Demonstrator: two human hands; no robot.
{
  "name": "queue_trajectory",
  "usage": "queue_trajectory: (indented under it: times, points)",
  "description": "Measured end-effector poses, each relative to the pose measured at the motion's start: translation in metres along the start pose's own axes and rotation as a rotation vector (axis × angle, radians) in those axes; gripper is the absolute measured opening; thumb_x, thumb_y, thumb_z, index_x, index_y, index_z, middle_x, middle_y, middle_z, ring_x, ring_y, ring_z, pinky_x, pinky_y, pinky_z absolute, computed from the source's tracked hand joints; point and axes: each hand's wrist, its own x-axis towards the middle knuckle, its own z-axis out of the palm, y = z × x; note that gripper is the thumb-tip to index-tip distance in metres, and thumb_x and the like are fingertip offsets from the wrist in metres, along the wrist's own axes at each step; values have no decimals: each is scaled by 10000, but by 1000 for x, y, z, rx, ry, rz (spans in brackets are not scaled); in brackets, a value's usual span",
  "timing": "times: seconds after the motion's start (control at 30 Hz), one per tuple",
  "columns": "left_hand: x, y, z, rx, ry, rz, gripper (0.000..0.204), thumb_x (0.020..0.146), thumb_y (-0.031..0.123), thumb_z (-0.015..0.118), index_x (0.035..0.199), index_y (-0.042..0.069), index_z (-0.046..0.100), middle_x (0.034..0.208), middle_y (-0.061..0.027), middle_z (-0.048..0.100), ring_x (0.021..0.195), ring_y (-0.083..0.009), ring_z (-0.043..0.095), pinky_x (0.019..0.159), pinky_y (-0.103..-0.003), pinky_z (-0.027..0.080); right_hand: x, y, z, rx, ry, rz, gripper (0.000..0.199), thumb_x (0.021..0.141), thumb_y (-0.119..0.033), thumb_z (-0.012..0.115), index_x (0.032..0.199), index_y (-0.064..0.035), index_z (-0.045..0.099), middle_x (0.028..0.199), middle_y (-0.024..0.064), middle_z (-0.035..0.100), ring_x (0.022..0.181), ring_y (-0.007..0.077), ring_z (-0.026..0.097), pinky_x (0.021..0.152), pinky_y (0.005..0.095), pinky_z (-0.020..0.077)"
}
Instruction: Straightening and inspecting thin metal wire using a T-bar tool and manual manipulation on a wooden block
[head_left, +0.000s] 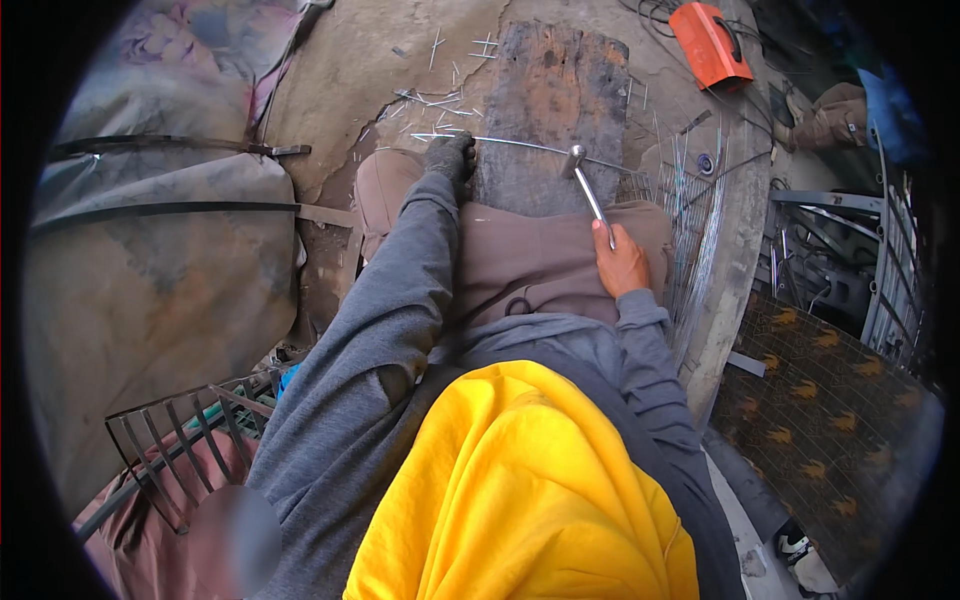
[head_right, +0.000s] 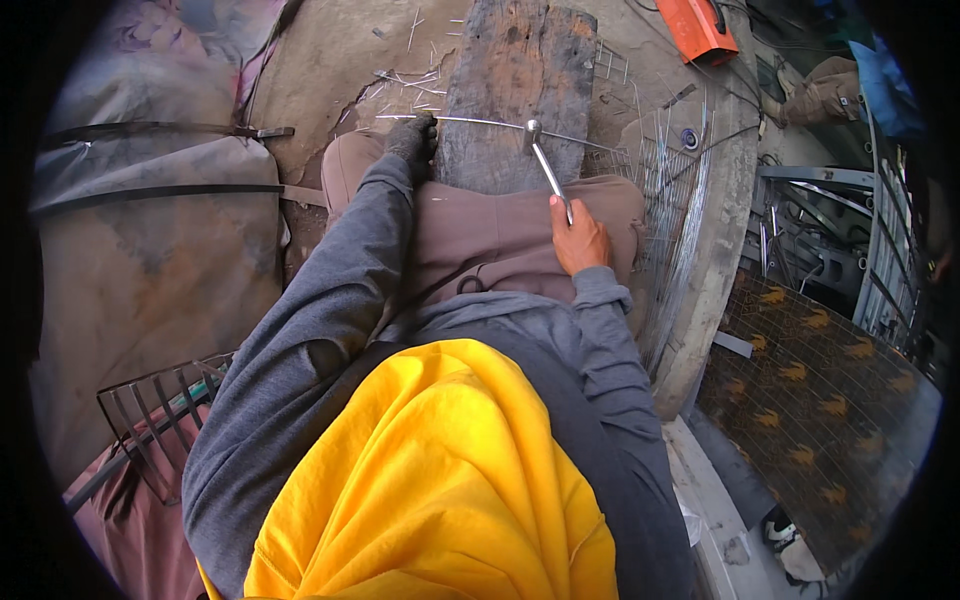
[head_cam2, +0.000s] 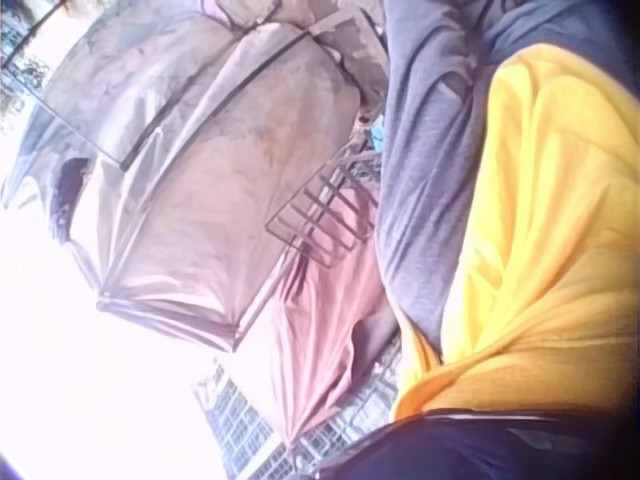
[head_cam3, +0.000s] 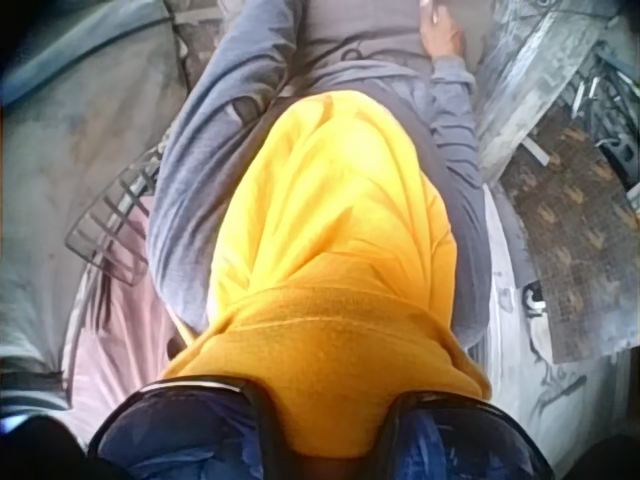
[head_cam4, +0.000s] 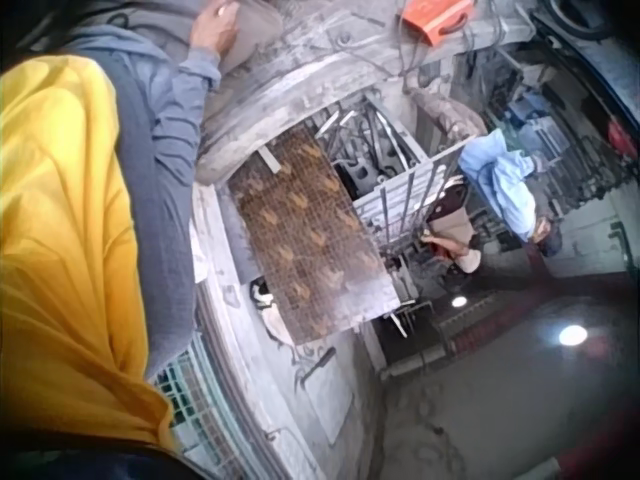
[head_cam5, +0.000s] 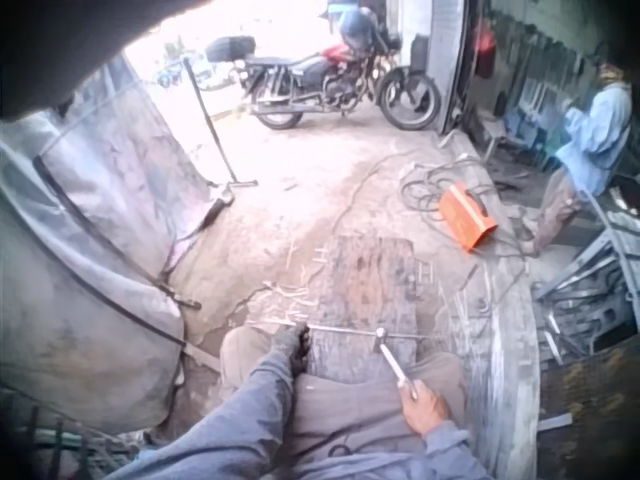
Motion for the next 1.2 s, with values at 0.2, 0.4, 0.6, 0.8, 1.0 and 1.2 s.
queue_trajectory:
  times: [0.2, 0.4, 0.6, 0.8, 1.0, 1.2]
  points:
    - [-11, 3, 10, 8, -3, 14, 138, 898, 169, 656, 967, 80, 576, 725, -65, 612, 516, -138, 538, 434, -253, 426, -2, -6, -5, 58, 5, -16, 531, 939, -563, 472, 936, -49, 603, 855, 236, 654, 855, 470, 604, 744, 513, 457]
    - [-15, 5, 14, 128, 61, 45, 109, 895, 159, 651, 913, 53, 634, 717, -62, 635, 532, -134, 563, 442, -249, 429, 2, -33, -9, 127, 48, -134, 507, 950, -528, 489, 983, -41, 624, 834, 226, 651, 834, 449, 616, 713, 485, 465]
    - [-8, 0, 12, 233, 31, 98, 140, 880, 162, 664, 849, 25, 666, 683, -67, 642, 515, -141, 553, 461, -273, 427, 10, -58, 6, 211, 158, -226, 460, 963, -485, 501, 988, -39, 612, 816, 229, 649, 807, 458, 615, 688, 497, 461]
    - [-6, -6, 10, 371, 99, 222, 156, 888, 189, 645, 878, 33, 639, 683, -42, 614, 533, -124, 528, 474, -269, 405, 21, -57, 20, 103, 40, -164, 422, 972, -454, 505, 992, -42, 592, 828, 247, 646, 801, 470, 610, 691, 510, 458]
    - [-11, -5, 15, 377, 122, 247, 170, 883, 186, 664, 924, 24, 630, 712, -47, 625, 569, -120, 539, 510, -278, 429, 21, -56, 20, 85, 70, -197, 449, 969, -478, 496, 952, -39, 588, 826, 250, 643, 812, 479, 603, 696, 524, 453]
    - [-10, -4, 11, 382, 115, 292, 176, 889, 185, 663, 943, 21, 629, 725, -47, 627, 585, -121, 545, 510, -274, 427, 18, -53, 24, 79, 45, -190, 447, 969, -478, 494, 915, -42, 574, 810, 247, 639, 798, 484, 594, 682, 541, 438]
